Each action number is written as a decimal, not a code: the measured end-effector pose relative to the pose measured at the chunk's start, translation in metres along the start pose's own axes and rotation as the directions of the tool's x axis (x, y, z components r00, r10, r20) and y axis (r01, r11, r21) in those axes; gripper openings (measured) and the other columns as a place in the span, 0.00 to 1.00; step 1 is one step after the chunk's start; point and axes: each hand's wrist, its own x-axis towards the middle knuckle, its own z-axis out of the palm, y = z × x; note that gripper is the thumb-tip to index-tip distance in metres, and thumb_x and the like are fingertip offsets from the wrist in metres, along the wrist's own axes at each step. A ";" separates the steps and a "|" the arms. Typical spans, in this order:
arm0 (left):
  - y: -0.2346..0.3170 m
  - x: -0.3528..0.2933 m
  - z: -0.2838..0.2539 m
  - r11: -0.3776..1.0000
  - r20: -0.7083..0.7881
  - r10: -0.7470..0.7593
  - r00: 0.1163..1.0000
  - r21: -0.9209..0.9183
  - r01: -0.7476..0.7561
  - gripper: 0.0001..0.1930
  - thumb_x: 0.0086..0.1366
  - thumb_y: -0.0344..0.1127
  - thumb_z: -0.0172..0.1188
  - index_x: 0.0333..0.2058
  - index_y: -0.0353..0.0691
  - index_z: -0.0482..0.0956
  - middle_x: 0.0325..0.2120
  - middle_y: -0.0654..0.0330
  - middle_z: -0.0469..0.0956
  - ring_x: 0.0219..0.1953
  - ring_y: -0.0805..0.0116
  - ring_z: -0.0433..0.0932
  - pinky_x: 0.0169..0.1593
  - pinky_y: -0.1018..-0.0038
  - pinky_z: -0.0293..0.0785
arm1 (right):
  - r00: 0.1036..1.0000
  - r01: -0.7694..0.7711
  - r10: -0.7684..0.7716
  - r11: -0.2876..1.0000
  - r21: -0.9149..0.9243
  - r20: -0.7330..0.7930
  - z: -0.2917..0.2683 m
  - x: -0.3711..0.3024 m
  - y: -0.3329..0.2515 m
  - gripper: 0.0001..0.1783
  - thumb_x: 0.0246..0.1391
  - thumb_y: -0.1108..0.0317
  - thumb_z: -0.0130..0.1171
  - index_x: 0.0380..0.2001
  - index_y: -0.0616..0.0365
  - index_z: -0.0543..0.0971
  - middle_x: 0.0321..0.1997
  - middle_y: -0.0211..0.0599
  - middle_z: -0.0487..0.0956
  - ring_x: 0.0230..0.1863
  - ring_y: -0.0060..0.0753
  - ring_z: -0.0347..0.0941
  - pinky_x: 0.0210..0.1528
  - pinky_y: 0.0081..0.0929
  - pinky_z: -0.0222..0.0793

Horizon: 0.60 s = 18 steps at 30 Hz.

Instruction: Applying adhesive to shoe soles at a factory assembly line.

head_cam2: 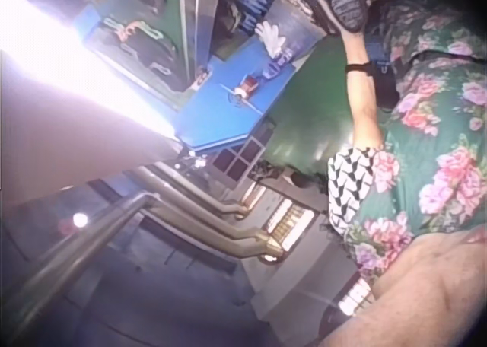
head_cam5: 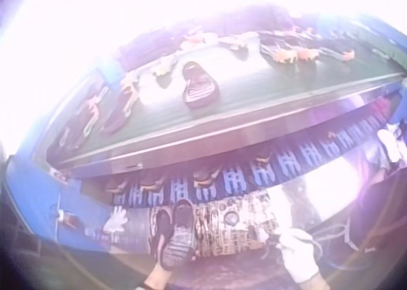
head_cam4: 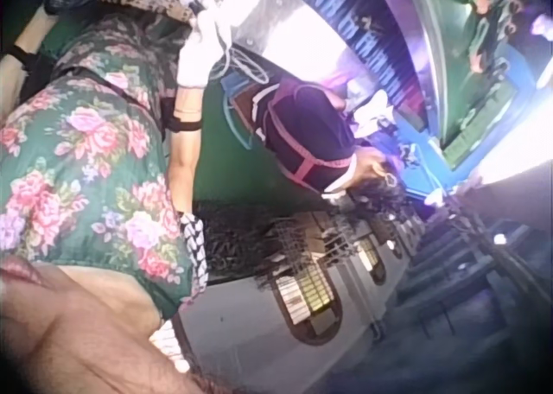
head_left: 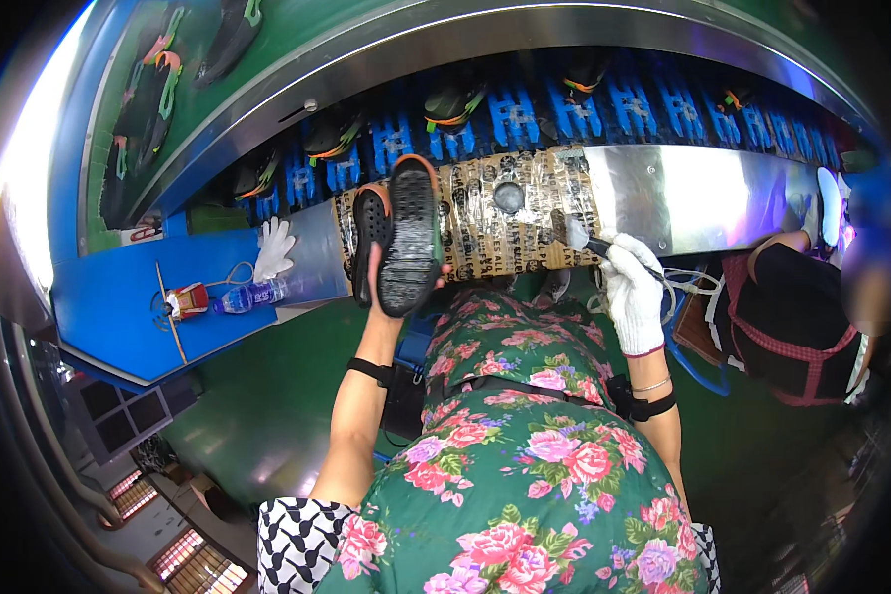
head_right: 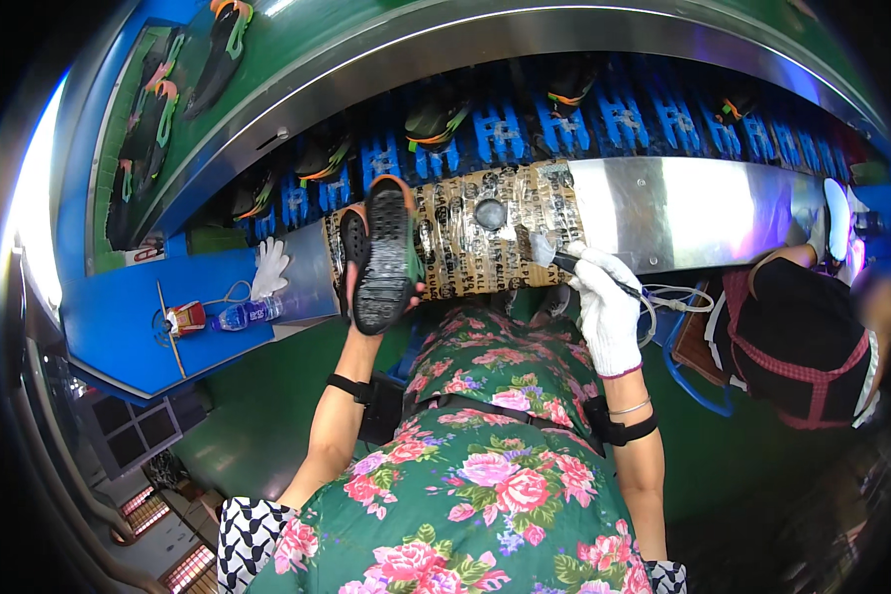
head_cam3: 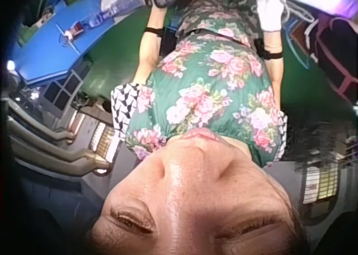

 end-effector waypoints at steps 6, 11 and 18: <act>-0.043 0.034 -0.019 0.999 -0.188 -0.012 0.982 0.028 0.017 0.45 0.69 0.70 0.48 0.67 0.32 0.64 0.60 0.33 0.70 0.61 0.30 0.71 0.61 0.43 0.76 | 1.000 -0.009 0.009 1.000 0.000 0.011 -0.013 0.001 0.005 0.12 0.56 0.83 0.61 0.44 0.69 0.82 0.50 0.51 0.84 0.43 0.33 0.83 0.41 0.22 0.81; -0.053 0.051 -0.031 0.999 -0.215 0.003 0.977 -0.041 -0.012 0.44 0.69 0.68 0.51 0.67 0.33 0.64 0.62 0.33 0.68 0.63 0.33 0.70 0.64 0.45 0.73 | 0.999 -0.034 0.034 0.999 -0.027 -0.004 -0.013 0.001 0.007 0.12 0.56 0.84 0.60 0.44 0.67 0.83 0.50 0.49 0.83 0.42 0.32 0.82 0.40 0.20 0.80; -0.064 0.031 -0.023 0.983 -0.433 0.110 0.895 -0.086 -0.162 0.39 0.72 0.62 0.49 0.68 0.34 0.61 0.65 0.39 0.66 0.66 0.34 0.66 0.70 0.43 0.65 | 0.999 0.000 0.000 1.000 -0.002 0.033 -0.006 0.006 0.012 0.12 0.55 0.83 0.62 0.44 0.71 0.82 0.49 0.53 0.84 0.38 0.33 0.83 0.40 0.22 0.82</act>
